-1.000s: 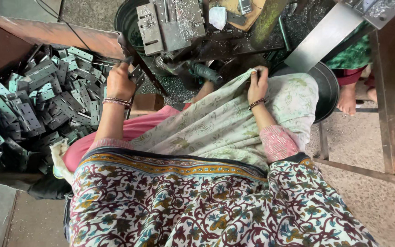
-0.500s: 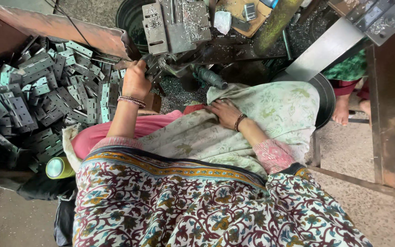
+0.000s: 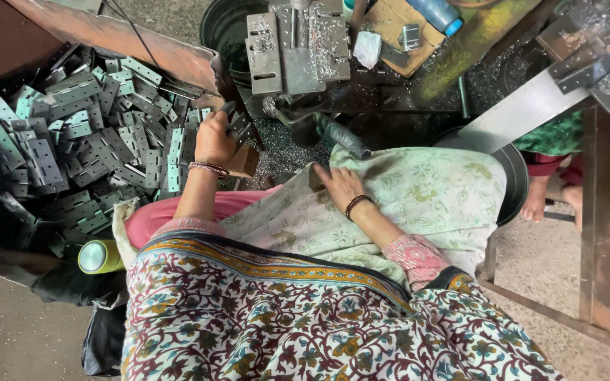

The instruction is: The person sits on the floor and repeatedly picks up small metal brackets from a nearby bin. They place each bracket into a manual punching machine, operate the lever to punch holes, and then remove the finished piece. The process is repeated continuously throughout the clip.

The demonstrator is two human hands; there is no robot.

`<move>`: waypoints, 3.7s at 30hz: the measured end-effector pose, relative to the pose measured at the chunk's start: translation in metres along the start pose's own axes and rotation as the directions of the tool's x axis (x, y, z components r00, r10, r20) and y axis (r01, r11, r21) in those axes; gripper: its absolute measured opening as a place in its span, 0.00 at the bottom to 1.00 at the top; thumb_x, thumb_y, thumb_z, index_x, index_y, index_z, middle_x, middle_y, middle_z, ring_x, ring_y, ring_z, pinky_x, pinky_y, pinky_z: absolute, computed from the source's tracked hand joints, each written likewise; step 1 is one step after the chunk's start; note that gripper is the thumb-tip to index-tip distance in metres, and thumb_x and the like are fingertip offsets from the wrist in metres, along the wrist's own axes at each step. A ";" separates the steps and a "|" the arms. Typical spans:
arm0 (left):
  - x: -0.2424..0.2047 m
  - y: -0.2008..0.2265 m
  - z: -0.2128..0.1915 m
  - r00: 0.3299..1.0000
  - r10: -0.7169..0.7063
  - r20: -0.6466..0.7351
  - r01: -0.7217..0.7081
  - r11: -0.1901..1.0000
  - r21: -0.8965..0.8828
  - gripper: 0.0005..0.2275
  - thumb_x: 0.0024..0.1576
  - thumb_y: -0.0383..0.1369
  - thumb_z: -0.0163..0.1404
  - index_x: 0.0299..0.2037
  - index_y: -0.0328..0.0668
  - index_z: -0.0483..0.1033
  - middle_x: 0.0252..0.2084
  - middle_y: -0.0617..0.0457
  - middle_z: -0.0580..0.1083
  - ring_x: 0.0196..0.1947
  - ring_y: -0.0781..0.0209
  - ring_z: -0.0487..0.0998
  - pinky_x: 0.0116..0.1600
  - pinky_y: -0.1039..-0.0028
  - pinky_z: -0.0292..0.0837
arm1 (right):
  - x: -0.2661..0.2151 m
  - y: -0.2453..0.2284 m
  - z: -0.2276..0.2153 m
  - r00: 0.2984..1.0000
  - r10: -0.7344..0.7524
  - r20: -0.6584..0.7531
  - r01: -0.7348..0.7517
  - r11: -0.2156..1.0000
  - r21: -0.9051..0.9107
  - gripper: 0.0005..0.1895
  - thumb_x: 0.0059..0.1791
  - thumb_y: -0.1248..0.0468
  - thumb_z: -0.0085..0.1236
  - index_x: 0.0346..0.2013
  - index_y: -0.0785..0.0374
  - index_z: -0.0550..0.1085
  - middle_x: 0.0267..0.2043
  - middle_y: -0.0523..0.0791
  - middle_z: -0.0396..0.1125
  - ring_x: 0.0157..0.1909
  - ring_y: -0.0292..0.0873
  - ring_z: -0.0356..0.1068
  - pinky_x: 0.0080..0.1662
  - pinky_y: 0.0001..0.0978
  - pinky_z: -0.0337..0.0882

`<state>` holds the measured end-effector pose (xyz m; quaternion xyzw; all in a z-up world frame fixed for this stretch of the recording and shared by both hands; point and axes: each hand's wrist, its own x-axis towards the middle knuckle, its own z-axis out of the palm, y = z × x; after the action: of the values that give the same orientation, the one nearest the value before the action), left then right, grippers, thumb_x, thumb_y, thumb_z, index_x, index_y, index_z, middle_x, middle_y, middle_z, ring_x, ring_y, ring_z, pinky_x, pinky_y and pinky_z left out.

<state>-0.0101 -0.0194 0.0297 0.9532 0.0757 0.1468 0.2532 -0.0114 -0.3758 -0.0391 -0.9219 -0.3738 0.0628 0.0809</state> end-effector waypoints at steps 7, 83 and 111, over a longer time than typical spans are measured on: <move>0.004 -0.023 -0.002 0.988 -0.078 -0.132 0.078 0.997 -0.006 0.12 0.49 0.20 0.54 0.43 0.33 0.74 0.43 0.35 0.75 0.43 0.32 0.76 0.47 0.51 0.74 | 0.033 -0.034 0.019 0.969 -0.102 -0.227 0.192 0.885 0.425 0.17 0.52 0.74 0.50 0.56 0.63 0.69 0.56 0.53 0.69 0.51 0.53 0.75 0.50 0.41 0.78; 0.132 0.130 0.125 0.959 -0.182 0.216 0.037 0.839 0.543 0.17 0.65 0.41 0.37 0.48 0.47 0.80 0.71 0.51 0.61 0.75 0.39 0.48 0.70 0.32 0.42 | 0.084 0.038 -0.095 0.849 0.399 0.347 -0.446 0.893 0.063 0.31 0.49 0.47 0.60 0.58 0.64 0.66 0.45 0.59 0.74 0.50 0.63 0.75 0.50 0.56 0.75; 0.107 0.123 0.113 0.988 -0.040 0.149 -0.028 0.903 0.430 0.16 0.62 0.36 0.39 0.47 0.40 0.81 0.70 0.50 0.64 0.73 0.40 0.54 0.70 0.33 0.45 | 0.058 0.066 -0.001 0.876 0.434 0.213 -0.482 0.816 0.319 0.26 0.53 0.47 0.53 0.53 0.66 0.67 0.37 0.63 0.74 0.42 0.67 0.75 0.47 0.57 0.75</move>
<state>0.1352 -0.1536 0.0239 0.9938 0.0893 0.0517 0.0421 0.0745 -0.3822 -0.0544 -0.9474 -0.1272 0.2082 0.2072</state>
